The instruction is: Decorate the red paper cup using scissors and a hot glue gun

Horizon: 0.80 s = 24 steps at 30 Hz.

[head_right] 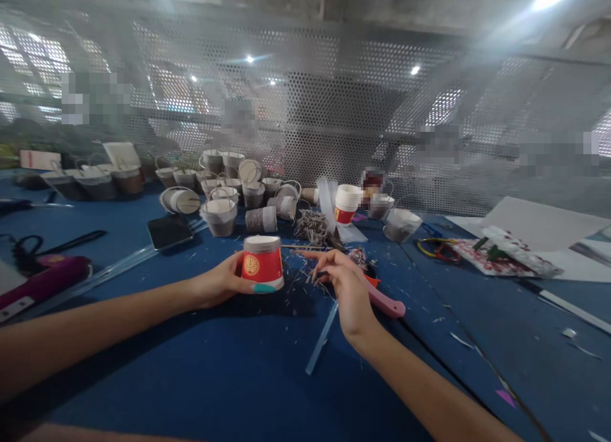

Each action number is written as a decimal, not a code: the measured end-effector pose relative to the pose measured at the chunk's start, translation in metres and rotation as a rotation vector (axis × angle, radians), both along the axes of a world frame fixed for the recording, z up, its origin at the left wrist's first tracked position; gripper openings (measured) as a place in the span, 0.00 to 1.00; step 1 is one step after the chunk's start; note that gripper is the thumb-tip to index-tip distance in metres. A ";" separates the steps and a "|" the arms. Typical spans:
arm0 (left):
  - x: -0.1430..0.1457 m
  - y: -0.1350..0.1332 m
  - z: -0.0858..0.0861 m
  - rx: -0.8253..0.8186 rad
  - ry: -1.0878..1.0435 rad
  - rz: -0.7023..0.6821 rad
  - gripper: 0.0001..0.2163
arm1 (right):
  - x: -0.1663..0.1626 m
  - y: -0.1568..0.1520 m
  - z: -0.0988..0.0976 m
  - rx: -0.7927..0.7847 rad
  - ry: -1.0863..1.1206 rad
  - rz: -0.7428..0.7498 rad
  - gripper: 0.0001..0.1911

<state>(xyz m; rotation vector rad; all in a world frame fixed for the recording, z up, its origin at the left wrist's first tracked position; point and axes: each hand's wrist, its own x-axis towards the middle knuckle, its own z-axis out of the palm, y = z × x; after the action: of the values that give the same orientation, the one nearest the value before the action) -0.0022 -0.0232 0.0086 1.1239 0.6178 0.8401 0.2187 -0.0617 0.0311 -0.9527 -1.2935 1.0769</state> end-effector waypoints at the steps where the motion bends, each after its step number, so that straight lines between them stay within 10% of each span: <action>1: 0.000 0.000 0.000 -0.008 -0.004 0.017 0.29 | 0.001 0.001 -0.001 0.019 0.003 -0.033 0.05; 13: -0.002 0.000 0.001 0.037 -0.028 -0.050 0.27 | -0.010 -0.016 0.004 0.004 0.001 0.419 0.10; 24: 0.004 -0.002 0.000 0.065 0.034 0.027 0.23 | -0.011 -0.019 0.006 -0.060 0.076 0.530 0.15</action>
<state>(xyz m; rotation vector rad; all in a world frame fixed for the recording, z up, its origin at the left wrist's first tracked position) 0.0019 -0.0252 0.0083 1.1929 0.6387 0.8712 0.2074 -0.0803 0.0373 -0.6127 -1.4975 1.5479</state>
